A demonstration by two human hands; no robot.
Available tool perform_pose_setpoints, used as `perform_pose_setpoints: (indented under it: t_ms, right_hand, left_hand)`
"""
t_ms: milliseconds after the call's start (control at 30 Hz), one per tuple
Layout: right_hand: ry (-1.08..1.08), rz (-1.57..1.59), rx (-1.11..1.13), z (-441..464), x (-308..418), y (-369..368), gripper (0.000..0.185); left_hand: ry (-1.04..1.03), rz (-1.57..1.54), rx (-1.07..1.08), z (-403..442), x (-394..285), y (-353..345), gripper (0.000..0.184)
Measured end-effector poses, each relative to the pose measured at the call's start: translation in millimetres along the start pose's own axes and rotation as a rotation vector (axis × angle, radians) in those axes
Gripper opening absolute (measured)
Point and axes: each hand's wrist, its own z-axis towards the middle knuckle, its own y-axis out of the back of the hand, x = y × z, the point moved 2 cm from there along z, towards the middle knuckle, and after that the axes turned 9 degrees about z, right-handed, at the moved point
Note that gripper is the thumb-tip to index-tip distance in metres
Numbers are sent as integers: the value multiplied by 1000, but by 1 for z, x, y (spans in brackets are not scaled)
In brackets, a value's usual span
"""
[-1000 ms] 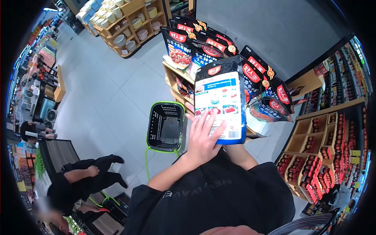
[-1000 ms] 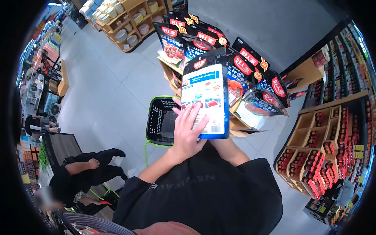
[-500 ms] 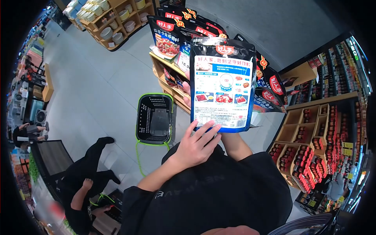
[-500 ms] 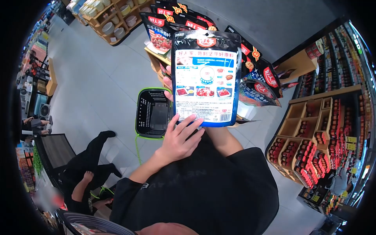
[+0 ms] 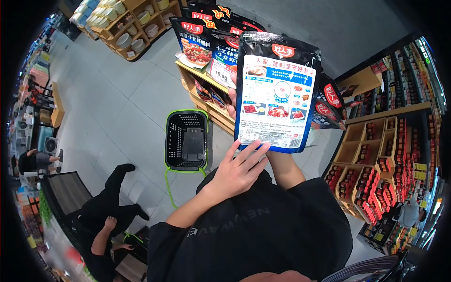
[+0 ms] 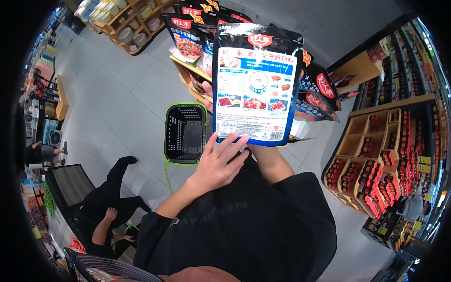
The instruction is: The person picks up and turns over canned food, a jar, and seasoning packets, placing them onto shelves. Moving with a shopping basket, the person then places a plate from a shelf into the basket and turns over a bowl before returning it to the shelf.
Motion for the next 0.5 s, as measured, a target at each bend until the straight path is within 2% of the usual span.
perform_pose_setpoints:
  t_ms: [500]
  right_hand:
    - [9, 31, -6, -1, 7, 10, 77]
  left_hand:
    - [7, -51, 10, 2, 0, -3, 37]
